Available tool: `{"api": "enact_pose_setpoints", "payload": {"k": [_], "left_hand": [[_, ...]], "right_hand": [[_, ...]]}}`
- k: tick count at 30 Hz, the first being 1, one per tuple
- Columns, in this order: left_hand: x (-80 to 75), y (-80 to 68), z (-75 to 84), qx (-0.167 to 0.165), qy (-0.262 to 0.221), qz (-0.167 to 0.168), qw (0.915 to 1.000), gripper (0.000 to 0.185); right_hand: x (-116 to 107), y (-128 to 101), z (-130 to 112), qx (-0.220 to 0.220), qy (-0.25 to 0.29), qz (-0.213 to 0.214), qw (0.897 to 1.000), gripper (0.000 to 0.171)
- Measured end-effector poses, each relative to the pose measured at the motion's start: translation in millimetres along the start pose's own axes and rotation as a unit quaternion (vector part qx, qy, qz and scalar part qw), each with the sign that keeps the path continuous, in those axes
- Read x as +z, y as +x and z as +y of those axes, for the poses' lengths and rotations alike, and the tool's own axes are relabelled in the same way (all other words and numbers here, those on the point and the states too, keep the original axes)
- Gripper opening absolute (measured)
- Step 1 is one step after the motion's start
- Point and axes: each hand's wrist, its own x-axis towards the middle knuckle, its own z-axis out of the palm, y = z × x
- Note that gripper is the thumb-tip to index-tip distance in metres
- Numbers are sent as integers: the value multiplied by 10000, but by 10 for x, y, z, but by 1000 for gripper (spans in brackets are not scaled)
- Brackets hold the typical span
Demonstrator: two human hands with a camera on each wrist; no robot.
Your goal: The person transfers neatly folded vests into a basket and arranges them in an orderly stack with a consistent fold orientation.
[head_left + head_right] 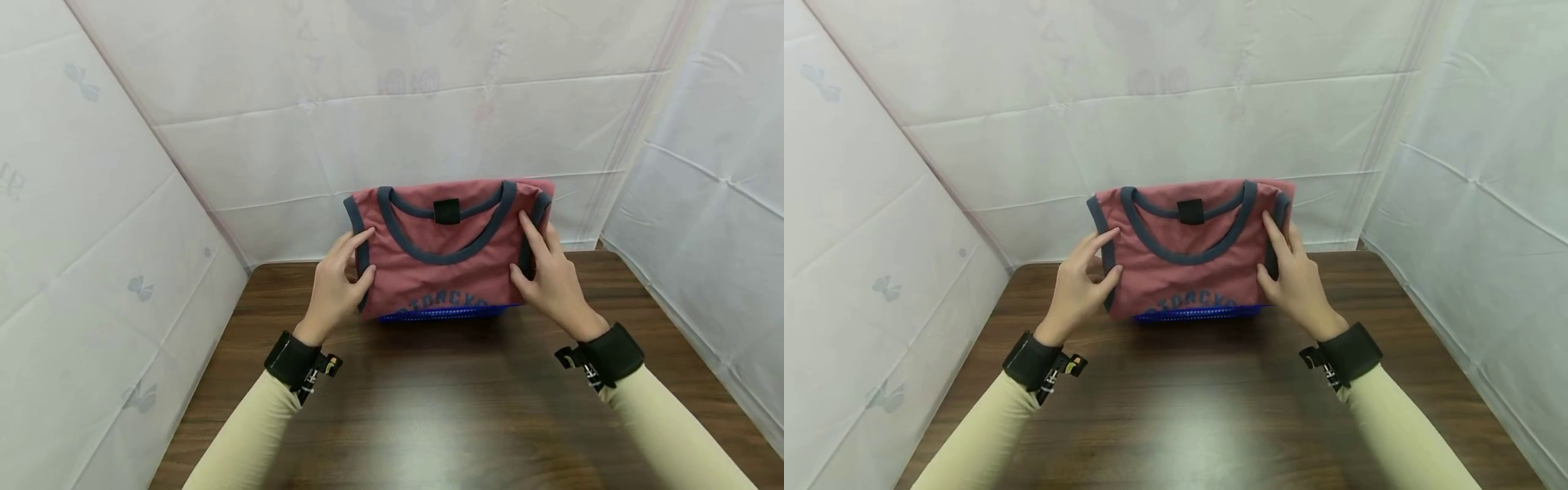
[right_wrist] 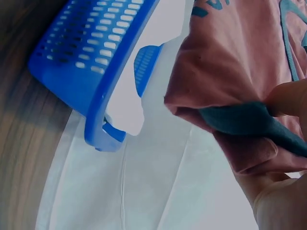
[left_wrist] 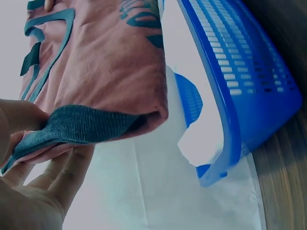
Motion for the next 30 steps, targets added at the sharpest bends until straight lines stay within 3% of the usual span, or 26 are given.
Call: {"api": "enact_pose_setpoints", "payload": {"k": [9, 19, 24, 30], "left_hand": [[102, 196, -209, -212, 323, -197, 9991, 61], [353, 351, -505, -684, 380, -647, 9948, 62], [425, 406, -594, -1124, 506, -1059, 9867, 62], [486, 432, -678, -1636, 620, -1610, 9713, 62]], "right_hand": [[119, 256, 212, 118, 364, -630, 9973, 95], [259, 293, 436, 521, 523, -1179, 9903, 94], [305, 319, 534, 836, 637, -1579, 9818, 94], [380, 331, 644, 1087, 493, -2092, 9705, 94]]}}
